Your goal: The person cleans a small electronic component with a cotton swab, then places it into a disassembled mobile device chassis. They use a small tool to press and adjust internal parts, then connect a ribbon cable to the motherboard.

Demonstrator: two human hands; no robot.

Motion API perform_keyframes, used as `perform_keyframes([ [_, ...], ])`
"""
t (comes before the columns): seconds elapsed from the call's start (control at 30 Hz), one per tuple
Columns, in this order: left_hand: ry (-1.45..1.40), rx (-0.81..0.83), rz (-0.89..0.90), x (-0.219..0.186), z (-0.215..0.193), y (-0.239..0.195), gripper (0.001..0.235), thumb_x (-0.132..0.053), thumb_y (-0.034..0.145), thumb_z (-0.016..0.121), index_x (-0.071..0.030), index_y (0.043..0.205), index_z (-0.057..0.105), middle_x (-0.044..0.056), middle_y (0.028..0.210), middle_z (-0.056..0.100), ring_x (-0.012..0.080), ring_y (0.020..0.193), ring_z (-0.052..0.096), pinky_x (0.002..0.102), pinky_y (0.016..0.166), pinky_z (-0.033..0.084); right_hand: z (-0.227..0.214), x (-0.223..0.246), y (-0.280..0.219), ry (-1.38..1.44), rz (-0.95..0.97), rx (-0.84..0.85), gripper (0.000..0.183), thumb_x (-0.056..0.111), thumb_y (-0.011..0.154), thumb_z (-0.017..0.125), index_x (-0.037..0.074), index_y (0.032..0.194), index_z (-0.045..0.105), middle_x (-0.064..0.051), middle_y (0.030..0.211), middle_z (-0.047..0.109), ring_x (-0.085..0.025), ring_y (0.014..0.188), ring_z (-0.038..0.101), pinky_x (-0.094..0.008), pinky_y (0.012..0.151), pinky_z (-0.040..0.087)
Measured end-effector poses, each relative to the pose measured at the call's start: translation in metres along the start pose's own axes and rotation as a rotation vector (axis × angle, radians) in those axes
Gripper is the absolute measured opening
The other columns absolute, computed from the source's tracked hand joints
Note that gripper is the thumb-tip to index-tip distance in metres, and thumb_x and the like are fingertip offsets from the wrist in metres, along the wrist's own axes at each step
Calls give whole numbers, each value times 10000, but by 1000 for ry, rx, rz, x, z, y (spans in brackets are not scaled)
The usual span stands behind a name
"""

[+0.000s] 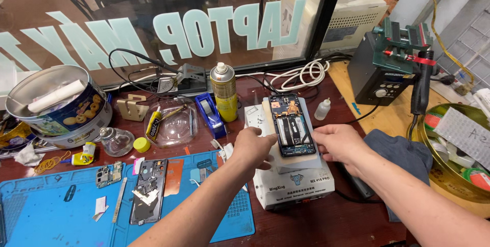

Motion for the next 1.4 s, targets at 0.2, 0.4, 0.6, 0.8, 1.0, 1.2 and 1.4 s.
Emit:
perform_keyframes([
  [0.2, -82, 4, 10, 6, 8, 20, 411, -64, 839, 760, 62, 1215, 650, 167, 906, 744, 219, 693, 707, 337, 552, 589, 6, 6, 0, 124, -39, -7, 199, 121, 934, 697, 22, 1103, 731, -51, 881, 721, -121, 703, 598, -283, 652, 507],
  [0.4, -101, -54, 25, 3, 6, 30, 324, -14, 823, 759, 31, 1127, 659, 135, 867, 739, 202, 679, 726, 329, 554, 612, 10, 16, 8, 102, -92, -10, 192, 116, 932, 702, 11, 1089, 738, -61, 878, 720, -125, 680, 577, -287, 635, 504],
  [0.6, -3, -98, 49, 7, -12, 28, 210, -139, 865, 782, -10, 996, 679, 102, 815, 727, 165, 633, 693, 313, 541, 575, 7, 48, -11, -218, -395, -204, 251, 156, 861, 754, 43, 1084, 732, -72, 909, 775, -114, 749, 696, -281, 696, 550],
  [0.8, -100, -226, 76, 24, -77, 61, 167, -159, 903, 732, 8, 891, 727, 105, 745, 709, 172, 577, 660, 334, 524, 551, 71, 101, -33, -213, -601, -25, 243, 210, 945, 674, 37, 1103, 740, -92, 839, 783, -133, 639, 652, -301, 612, 536],
  [1.0, 425, -533, 310, 37, -186, 151, 321, -53, 773, 702, -87, 1073, 812, 189, 1004, 776, 296, 878, 743, 397, 802, 567, 128, 124, -30, -151, -610, 158, 318, 141, 883, 661, 58, 1186, 705, -26, 859, 739, -100, 582, 643, -264, 549, 540],
  [1.2, 800, -468, -36, 74, -264, 226, 367, -210, 887, 692, -22, 1200, 734, 248, 1254, 698, 409, 1173, 677, 478, 1001, 555, 129, 113, -22, -100, -478, 152, 285, 130, 892, 672, 19, 1141, 755, -32, 838, 737, -95, 590, 610, -265, 569, 548],
  [1.4, 1006, -414, 25, 85, -265, 232, 296, -92, 899, 657, -42, 1179, 743, 181, 1336, 655, 382, 1214, 658, 476, 976, 567, 128, 100, -22, -38, -384, 131, 296, 124, 891, 663, 4, 1149, 747, -33, 832, 731, -87, 601, 600, -262, 593, 546],
])
Point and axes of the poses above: each hand's wrist, its own y-axis towards the middle knuckle, its own z-axis out of the palm, x = y × z, the point moved 5 cm from there along y, towards the middle knuckle
